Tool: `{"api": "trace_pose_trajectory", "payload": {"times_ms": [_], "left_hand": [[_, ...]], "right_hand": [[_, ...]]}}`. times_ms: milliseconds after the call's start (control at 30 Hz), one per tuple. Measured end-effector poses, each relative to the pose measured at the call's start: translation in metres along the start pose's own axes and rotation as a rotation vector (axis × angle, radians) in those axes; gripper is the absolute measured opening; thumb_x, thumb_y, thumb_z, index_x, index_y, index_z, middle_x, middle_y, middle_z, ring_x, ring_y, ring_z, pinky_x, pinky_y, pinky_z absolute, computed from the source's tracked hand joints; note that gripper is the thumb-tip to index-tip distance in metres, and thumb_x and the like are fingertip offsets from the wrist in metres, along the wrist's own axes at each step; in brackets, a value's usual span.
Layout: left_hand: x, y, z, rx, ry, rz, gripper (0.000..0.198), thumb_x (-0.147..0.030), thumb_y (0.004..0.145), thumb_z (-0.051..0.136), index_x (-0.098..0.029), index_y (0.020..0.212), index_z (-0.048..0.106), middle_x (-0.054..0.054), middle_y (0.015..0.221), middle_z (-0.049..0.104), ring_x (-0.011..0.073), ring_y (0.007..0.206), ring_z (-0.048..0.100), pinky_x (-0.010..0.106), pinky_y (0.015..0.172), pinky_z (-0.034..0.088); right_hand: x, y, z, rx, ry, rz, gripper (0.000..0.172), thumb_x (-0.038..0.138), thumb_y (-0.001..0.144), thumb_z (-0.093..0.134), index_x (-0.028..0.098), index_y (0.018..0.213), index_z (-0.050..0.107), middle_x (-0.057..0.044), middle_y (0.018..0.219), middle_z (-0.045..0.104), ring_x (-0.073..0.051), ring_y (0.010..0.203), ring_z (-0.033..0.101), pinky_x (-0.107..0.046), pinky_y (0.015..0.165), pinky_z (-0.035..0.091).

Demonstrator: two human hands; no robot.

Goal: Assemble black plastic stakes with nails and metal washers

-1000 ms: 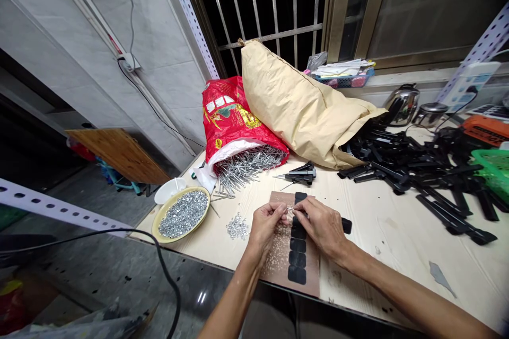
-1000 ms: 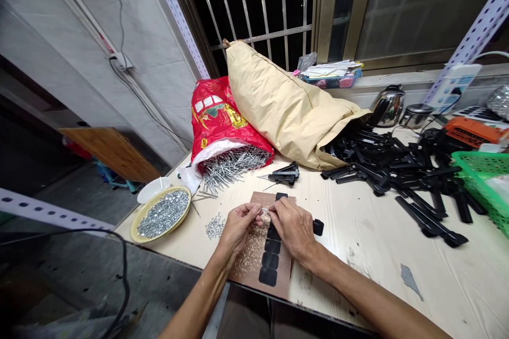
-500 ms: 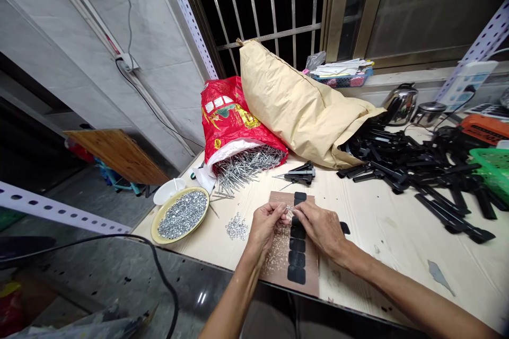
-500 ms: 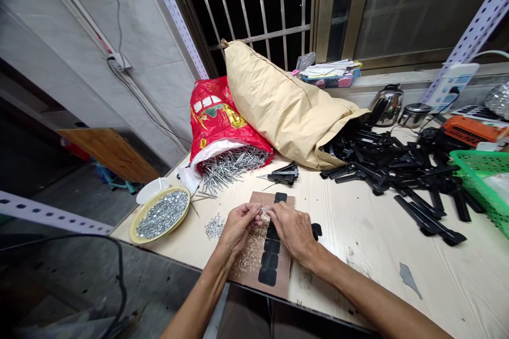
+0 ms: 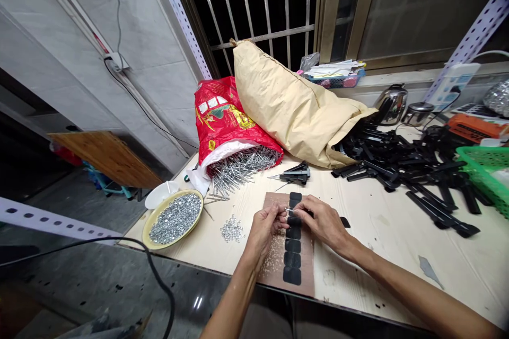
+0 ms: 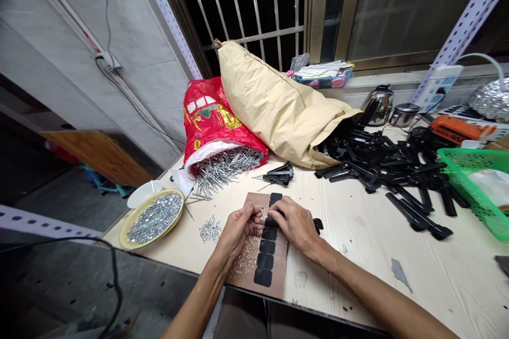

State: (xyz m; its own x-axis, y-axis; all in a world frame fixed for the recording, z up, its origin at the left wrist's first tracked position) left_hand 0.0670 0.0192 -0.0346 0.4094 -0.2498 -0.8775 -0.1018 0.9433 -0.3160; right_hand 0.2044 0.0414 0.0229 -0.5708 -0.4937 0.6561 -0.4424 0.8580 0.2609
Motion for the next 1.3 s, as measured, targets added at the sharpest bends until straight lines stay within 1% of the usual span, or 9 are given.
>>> {"api": "trace_pose_trajectory", "payload": {"times_ms": [200,367,500,767,867,933,1033,1233,1300], "left_hand": [[-0.002,0.004,-0.002,-0.054,0.127,0.082,0.033,-0.038,0.056,0.08,-0.01,0.071,0.07,0.0,0.057,0.06,0.0086,0.048,0.053,0.02,0.051,0.046],[-0.003,0.005,-0.001,-0.065,0.114,0.106,0.031,-0.037,0.058,0.079,-0.01,0.071,0.069,-0.001,0.054,0.058,0.008,0.046,0.052,0.019,0.049,0.043],[-0.004,0.003,0.005,-0.047,0.044,0.132,0.028,-0.035,0.062,0.076,-0.01,0.072,0.068,0.0,0.058,0.059,0.0076,0.05,0.053,0.019,0.053,0.044],[-0.012,0.0,0.007,-0.064,0.042,0.247,0.026,-0.033,0.068,0.073,-0.011,0.08,0.067,0.001,0.062,0.061,0.0093,0.056,0.056,0.021,0.059,0.047],[-0.013,0.001,0.004,-0.063,0.082,0.273,0.026,-0.033,0.07,0.071,-0.011,0.08,0.067,0.001,0.062,0.061,0.0097,0.057,0.057,0.021,0.06,0.047],[-0.013,0.002,0.003,-0.065,0.1,0.275,0.026,-0.034,0.07,0.071,-0.011,0.082,0.066,0.0,0.062,0.061,0.01,0.056,0.057,0.022,0.06,0.047],[-0.012,0.004,0.003,-0.052,0.112,0.256,0.028,-0.036,0.069,0.071,-0.011,0.081,0.066,0.0,0.062,0.061,0.0099,0.055,0.057,0.022,0.059,0.047],[-0.01,0.007,0.005,-0.032,0.123,0.223,0.028,-0.038,0.068,0.072,-0.011,0.076,0.067,-0.001,0.058,0.06,0.0093,0.051,0.055,0.021,0.055,0.045],[-0.009,0.007,0.005,-0.024,0.116,0.221,0.027,-0.037,0.069,0.071,-0.011,0.076,0.067,-0.001,0.059,0.06,0.0085,0.051,0.056,0.02,0.056,0.045]], "right_hand": [[0.007,-0.005,-0.003,-0.053,-0.153,-0.031,0.019,0.033,0.091,0.044,0.025,0.087,0.06,0.0,0.088,0.059,-0.012,0.071,0.059,-0.022,0.058,0.041],[0.012,-0.006,-0.003,-0.103,-0.188,-0.039,0.013,0.028,0.089,0.045,0.021,0.088,0.056,-0.001,0.088,0.06,-0.013,0.072,0.059,-0.022,0.058,0.042],[0.013,-0.007,0.001,-0.108,-0.186,-0.058,0.018,0.029,0.093,0.04,0.021,0.089,0.056,-0.002,0.087,0.06,-0.014,0.075,0.059,-0.022,0.06,0.042],[0.011,-0.005,0.002,-0.124,0.025,0.004,0.016,0.029,0.092,0.04,0.021,0.086,0.053,-0.001,0.084,0.059,-0.014,0.076,0.057,-0.024,0.066,0.043],[0.008,-0.002,0.003,-0.107,0.104,0.034,0.022,0.031,0.093,0.038,0.02,0.081,0.054,-0.002,0.078,0.059,-0.015,0.072,0.056,-0.025,0.065,0.042],[0.003,0.0,0.007,-0.062,0.199,0.07,0.028,0.033,0.093,0.037,0.019,0.076,0.054,-0.001,0.071,0.058,-0.014,0.066,0.054,-0.025,0.061,0.041],[-0.002,0.002,0.011,-0.038,0.3,0.08,0.025,0.034,0.089,0.043,0.018,0.075,0.056,-0.001,0.072,0.06,-0.014,0.068,0.054,-0.024,0.062,0.04],[-0.01,0.001,0.017,-0.007,0.349,0.131,0.025,0.035,0.088,0.045,0.018,0.075,0.059,0.0,0.07,0.06,-0.014,0.066,0.054,-0.024,0.059,0.038],[-0.007,0.0,0.014,-0.027,0.33,0.109,0.02,0.034,0.087,0.047,0.019,0.08,0.059,-0.001,0.075,0.061,-0.015,0.07,0.055,-0.025,0.063,0.04]]}}
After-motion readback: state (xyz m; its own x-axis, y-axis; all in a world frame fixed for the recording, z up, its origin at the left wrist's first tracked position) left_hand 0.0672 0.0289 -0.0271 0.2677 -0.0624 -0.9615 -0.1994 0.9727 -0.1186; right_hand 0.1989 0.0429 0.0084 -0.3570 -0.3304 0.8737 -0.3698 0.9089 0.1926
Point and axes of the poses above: each hand's wrist, its own y-axis towards the middle knuckle, its own z-axis out of the palm, x = y × z, the point moved 9 cm from there along y, towards the middle knuckle
